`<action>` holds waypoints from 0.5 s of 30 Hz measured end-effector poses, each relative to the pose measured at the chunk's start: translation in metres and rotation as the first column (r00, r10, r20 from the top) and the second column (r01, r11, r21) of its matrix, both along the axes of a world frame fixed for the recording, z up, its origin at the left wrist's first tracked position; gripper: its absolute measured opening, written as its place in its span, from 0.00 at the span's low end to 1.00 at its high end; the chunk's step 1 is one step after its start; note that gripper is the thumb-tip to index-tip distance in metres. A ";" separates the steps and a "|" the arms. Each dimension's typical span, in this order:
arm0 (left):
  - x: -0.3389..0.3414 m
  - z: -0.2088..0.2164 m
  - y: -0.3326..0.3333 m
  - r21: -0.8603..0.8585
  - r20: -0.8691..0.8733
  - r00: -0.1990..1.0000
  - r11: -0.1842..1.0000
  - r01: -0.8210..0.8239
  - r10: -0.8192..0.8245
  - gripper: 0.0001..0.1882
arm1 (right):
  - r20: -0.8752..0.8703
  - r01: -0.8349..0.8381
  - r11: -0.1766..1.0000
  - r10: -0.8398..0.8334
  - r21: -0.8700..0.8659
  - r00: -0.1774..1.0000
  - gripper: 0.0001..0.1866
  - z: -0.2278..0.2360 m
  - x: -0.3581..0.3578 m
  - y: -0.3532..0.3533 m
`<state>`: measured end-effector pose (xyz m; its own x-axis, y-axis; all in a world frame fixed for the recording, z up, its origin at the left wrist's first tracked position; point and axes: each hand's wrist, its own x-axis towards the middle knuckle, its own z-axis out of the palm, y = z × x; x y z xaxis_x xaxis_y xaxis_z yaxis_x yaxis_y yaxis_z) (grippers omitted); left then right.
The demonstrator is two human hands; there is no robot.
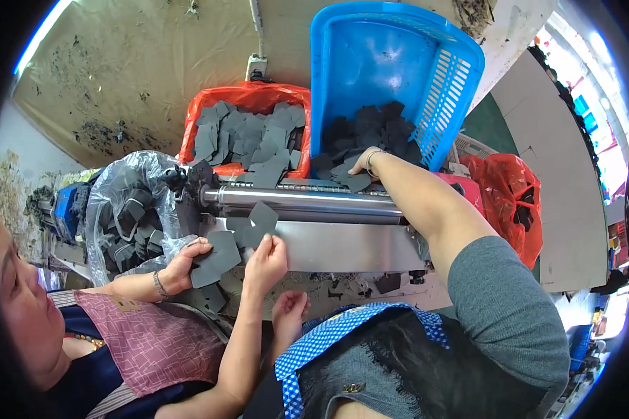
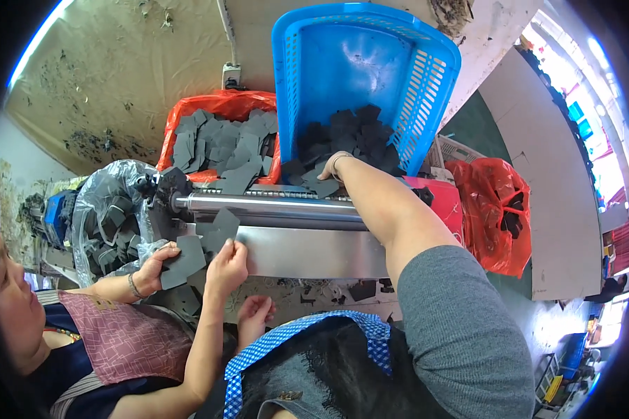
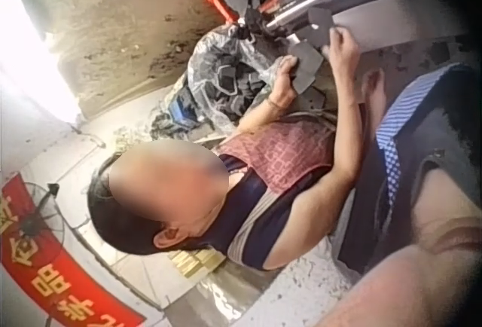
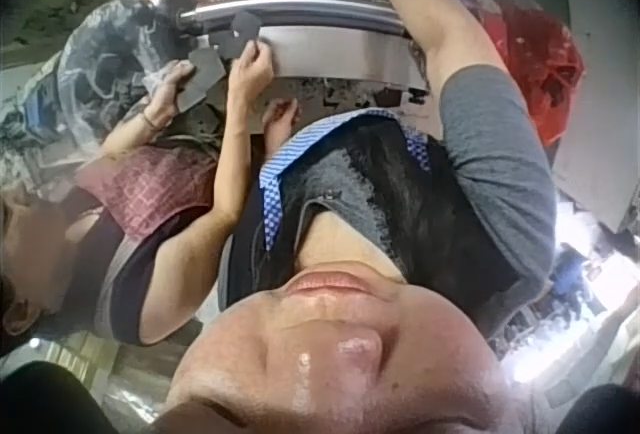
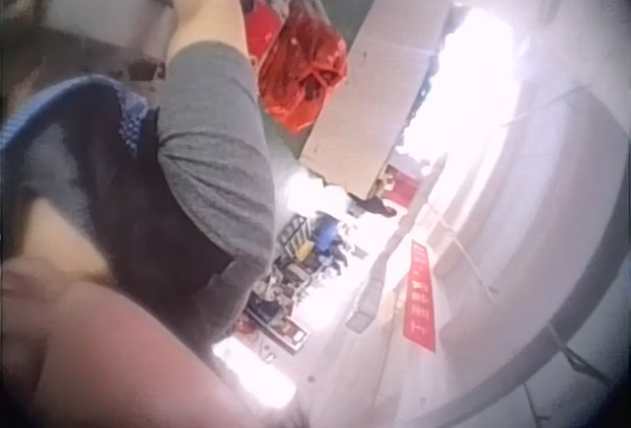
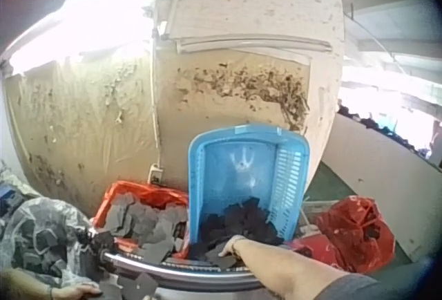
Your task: Two workers apply adhesive to small shoe components using a roller gluing machine and stack them for assembly.
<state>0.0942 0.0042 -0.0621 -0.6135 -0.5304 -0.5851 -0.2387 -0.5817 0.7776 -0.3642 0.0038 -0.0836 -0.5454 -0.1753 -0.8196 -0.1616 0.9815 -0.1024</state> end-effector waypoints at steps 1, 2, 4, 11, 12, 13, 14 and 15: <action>-0.001 0.002 -0.003 0.048 0.026 1.000 0.999 -0.008 0.007 0.08 | 0.042 0.143 0.984 -0.148 0.110 0.988 0.33 -0.018 -0.026 0.001; -0.006 0.005 -0.004 0.051 0.014 1.000 0.999 0.008 -0.009 0.08 | 0.069 0.280 0.934 -0.301 0.221 0.951 0.32 -0.030 -0.056 0.009; -0.014 0.013 -0.028 0.588 -0.090 0.950 0.786 -0.192 0.299 0.06 | -0.138 0.141 0.988 -0.149 -0.068 0.979 0.30 0.001 -0.069 -0.003; -0.070 0.023 -0.109 0.597 0.520 0.521 -0.724 0.344 0.677 0.12 | -0.606 0.299 0.748 -0.659 -0.593 0.446 0.22 0.163 -0.043 0.015; -0.067 -0.016 -0.112 0.656 0.524 0.435 -0.673 0.343 0.732 0.11 | -0.606 0.290 0.749 -0.657 -0.596 0.449 0.22 0.163 -0.037 0.006; -0.065 -0.045 -0.115 0.779 0.360 0.477 -0.540 0.319 0.801 0.12 | -0.735 0.033 0.849 -0.476 -0.528 0.482 0.21 0.158 -0.028 0.000; -0.064 -0.061 -0.116 0.872 0.187 0.525 -0.386 0.302 0.831 0.12 | -0.845 -0.223 0.882 -0.283 -0.416 0.454 0.20 0.152 -0.019 -0.005; -0.071 -0.056 -0.120 0.872 0.188 0.523 -0.386 0.301 0.831 0.12 | -0.680 -0.259 0.861 -0.129 -0.438 0.722 0.19 0.143 -0.006 -0.013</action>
